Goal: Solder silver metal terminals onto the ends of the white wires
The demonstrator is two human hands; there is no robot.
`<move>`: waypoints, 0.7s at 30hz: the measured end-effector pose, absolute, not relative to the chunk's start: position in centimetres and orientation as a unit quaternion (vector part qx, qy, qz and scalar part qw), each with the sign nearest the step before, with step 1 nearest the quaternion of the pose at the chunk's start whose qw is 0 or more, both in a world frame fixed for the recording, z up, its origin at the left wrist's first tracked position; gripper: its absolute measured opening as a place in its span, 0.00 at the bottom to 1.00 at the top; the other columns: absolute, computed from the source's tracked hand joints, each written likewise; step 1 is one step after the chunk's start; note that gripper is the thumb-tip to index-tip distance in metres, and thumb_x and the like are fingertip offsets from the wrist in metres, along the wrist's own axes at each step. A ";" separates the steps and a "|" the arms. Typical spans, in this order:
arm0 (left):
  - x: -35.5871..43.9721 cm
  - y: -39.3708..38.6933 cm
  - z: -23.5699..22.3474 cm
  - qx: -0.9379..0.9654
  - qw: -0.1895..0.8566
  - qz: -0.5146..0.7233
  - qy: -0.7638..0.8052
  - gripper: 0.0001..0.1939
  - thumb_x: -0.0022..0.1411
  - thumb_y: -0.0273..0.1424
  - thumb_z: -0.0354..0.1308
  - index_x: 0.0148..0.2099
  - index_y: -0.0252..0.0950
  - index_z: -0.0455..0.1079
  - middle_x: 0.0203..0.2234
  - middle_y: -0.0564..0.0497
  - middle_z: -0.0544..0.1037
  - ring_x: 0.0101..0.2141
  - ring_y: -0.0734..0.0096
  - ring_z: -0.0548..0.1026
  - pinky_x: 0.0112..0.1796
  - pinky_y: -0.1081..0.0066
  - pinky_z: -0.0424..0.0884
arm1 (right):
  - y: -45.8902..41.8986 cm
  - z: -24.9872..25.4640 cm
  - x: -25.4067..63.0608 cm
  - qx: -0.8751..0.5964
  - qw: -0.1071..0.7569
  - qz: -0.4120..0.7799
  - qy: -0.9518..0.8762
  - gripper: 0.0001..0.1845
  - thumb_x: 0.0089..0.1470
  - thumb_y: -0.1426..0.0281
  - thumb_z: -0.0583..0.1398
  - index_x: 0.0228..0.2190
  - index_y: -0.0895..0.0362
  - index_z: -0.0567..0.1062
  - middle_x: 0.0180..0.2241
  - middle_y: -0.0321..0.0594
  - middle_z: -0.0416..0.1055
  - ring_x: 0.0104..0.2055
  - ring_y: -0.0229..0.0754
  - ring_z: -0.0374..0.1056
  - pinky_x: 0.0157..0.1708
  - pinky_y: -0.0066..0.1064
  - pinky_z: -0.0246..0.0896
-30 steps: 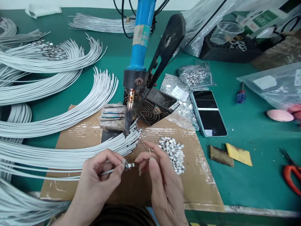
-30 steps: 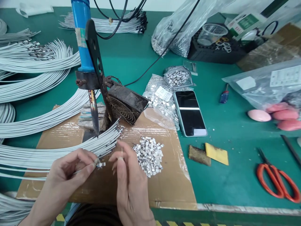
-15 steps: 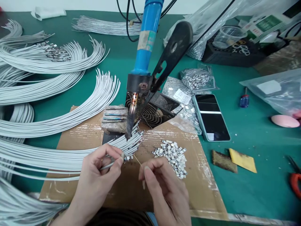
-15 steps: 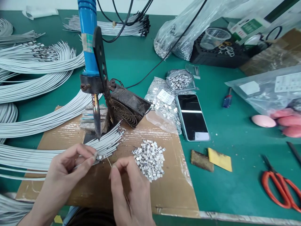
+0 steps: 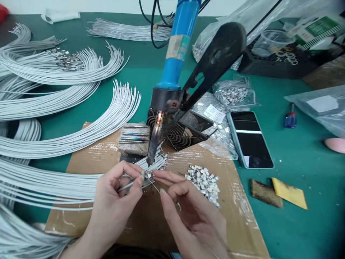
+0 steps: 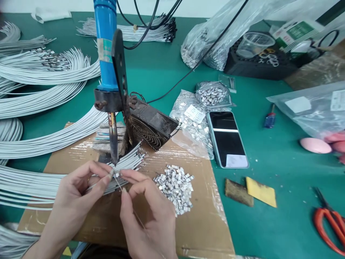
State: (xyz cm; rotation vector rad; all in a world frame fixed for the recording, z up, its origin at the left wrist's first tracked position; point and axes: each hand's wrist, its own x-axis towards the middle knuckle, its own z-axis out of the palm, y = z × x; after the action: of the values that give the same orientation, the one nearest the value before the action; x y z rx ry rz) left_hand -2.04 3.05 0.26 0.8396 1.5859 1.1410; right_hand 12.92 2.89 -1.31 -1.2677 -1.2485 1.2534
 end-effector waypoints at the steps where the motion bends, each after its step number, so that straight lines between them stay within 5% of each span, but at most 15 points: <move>1: -2.1 3.2 0.3 0.345 0.479 0.473 0.654 0.09 0.57 0.29 0.69 0.28 0.35 0.72 0.32 0.52 0.79 0.22 0.82 0.67 0.23 0.82 0.62 | 3.0 -1.3 12.9 -0.515 0.467 0.512 -0.504 0.12 0.65 0.71 0.62 0.28 0.51 0.71 0.49 0.41 0.83 0.52 0.45 0.81 0.48 0.30 0.77; 8: -1.9 3.8 0.3 0.342 0.473 0.475 0.658 0.08 0.58 0.30 0.68 0.29 0.35 0.73 0.33 0.51 0.80 0.25 0.80 0.72 0.25 0.82 0.65 | 3.7 -1.3 13.0 -0.516 0.465 0.519 -0.499 0.12 0.64 0.70 0.64 0.27 0.52 0.73 0.49 0.45 0.83 0.54 0.50 0.81 0.50 0.34 0.77; 21: -1.8 4.0 0.0 0.355 0.452 0.464 0.674 0.08 0.61 0.30 0.67 0.29 0.37 0.74 0.35 0.54 0.79 0.23 0.82 0.68 0.23 0.82 0.64 | 4.3 -1.0 12.7 -0.531 0.466 0.523 -0.478 0.11 0.61 0.73 0.64 0.27 0.50 0.73 0.47 0.34 0.84 0.50 0.40 0.81 0.52 0.27 0.73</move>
State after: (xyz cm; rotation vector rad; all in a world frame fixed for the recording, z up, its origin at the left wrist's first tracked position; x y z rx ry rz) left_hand -1.80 4.00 0.03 0.8776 1.6652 1.1459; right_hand 12.66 4.32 -1.01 -1.3024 -1.1726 1.2835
